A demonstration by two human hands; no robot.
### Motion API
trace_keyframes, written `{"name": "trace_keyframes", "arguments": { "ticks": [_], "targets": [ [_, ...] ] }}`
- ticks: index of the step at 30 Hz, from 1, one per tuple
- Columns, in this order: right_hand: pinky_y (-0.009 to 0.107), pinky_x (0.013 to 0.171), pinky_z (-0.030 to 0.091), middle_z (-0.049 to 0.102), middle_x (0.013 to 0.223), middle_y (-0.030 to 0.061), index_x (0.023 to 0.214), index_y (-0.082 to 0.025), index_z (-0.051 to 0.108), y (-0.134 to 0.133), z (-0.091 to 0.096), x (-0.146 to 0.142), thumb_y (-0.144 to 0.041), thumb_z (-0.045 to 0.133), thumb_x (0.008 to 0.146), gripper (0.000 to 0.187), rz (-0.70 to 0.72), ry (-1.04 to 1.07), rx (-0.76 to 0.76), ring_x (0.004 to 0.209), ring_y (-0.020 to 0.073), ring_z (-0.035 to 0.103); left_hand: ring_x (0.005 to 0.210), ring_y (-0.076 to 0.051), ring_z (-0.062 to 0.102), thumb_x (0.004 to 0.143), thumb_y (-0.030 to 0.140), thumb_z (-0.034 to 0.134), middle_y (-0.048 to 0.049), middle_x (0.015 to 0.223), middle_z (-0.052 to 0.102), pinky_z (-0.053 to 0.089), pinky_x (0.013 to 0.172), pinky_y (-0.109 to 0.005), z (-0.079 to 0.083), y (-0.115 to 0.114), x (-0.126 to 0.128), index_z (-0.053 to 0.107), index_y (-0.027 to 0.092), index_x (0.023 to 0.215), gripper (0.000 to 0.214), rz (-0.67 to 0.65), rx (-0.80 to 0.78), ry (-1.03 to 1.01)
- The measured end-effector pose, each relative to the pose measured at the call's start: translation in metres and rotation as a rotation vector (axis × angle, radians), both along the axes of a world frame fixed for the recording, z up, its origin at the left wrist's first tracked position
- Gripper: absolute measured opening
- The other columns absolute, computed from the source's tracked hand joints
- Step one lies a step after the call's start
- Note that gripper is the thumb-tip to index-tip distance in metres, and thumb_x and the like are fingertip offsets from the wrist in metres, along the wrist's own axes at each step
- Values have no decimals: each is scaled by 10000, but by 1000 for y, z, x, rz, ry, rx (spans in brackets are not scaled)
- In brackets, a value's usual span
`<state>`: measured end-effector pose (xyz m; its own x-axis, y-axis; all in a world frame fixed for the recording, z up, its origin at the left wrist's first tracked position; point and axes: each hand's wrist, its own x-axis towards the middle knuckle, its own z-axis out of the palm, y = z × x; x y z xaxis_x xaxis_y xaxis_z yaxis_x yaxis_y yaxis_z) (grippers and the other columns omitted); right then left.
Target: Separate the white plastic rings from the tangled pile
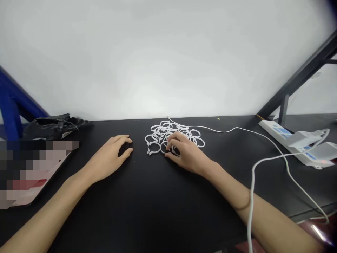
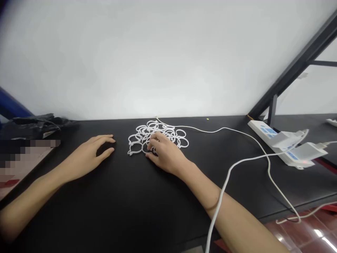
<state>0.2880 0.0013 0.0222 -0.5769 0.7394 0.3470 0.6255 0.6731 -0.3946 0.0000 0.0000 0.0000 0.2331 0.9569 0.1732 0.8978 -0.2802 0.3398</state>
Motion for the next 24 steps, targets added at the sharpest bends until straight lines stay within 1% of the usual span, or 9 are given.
{"name": "trace_keyframes", "arguments": {
  "ticks": [5, 11, 15, 19, 21, 24],
  "targets": [
    [363, 884, 510, 554, 1139, 84, 941, -197, 595, -2, 2, -2, -252, 646, 861, 110, -28, -6, -3, 1048, 206, 573, 1322, -309, 447, 918, 515, 428, -98, 1413, 519, 365, 1095, -482, 1, -1, 0, 581, 221, 1193, 430, 3, -25, 0],
    [359, 876, 510, 561, 1114, 84, 933, -189, 604, 0, -2, -2, -228, 648, 859, 95, -35, -11, 0, 1029, 201, 574, 1320, -303, 452, 911, 506, 426, -97, 1408, 526, 367, 1098, -486, -1, 0, 0, 580, 216, 1193, 433, 5, -5, -3],
    [361, 861, 506, 579, 1078, 77, 955, -204, 609, 3, 0, 0, -260, 626, 882, 93, -79, 16, 32, 1006, 205, 577, 1316, -292, 456, 914, 503, 426, -94, 1411, 522, 367, 1101, -479, -2, 0, -1, 578, 222, 1192, 424, -3, -6, 7],
    [368, 862, 492, 596, 1027, 90, 968, -189, 615, 11, 3, 7, -280, 561, 920, 116, -199, 54, 154, 990, 219, 577, 1318, -294, 456, 914, 503, 428, -93, 1412, 521, 372, 1096, -480, -2, 0, -2, 581, 224, 1193, 423, -1, -3, 5],
    [379, 866, 484, 605, 1011, 94, 958, -183, 623, 18, 4, 14, -284, 547, 923, 131, -293, 56, 207, 977, 228, 580, 1320, -294, 455, 914, 503, 426, -97, 1415, 518, 369, 1100, -480, -1, 0, -2, 581, 219, 1197, 430, 1, -6, 3],
    [396, 864, 475, 628, 1000, 104, 939, -176, 641, 29, 4, 28, -277, 512, 930, 164, -452, 33, 245, 983, 253, 579, 1329, -297, 449, 914, 506, 427, -98, 1425, 511, 363, 1106, -486, -1, 0, -1, 583, 217, 1204, 438, 4, -14, 4]
  ]
}}
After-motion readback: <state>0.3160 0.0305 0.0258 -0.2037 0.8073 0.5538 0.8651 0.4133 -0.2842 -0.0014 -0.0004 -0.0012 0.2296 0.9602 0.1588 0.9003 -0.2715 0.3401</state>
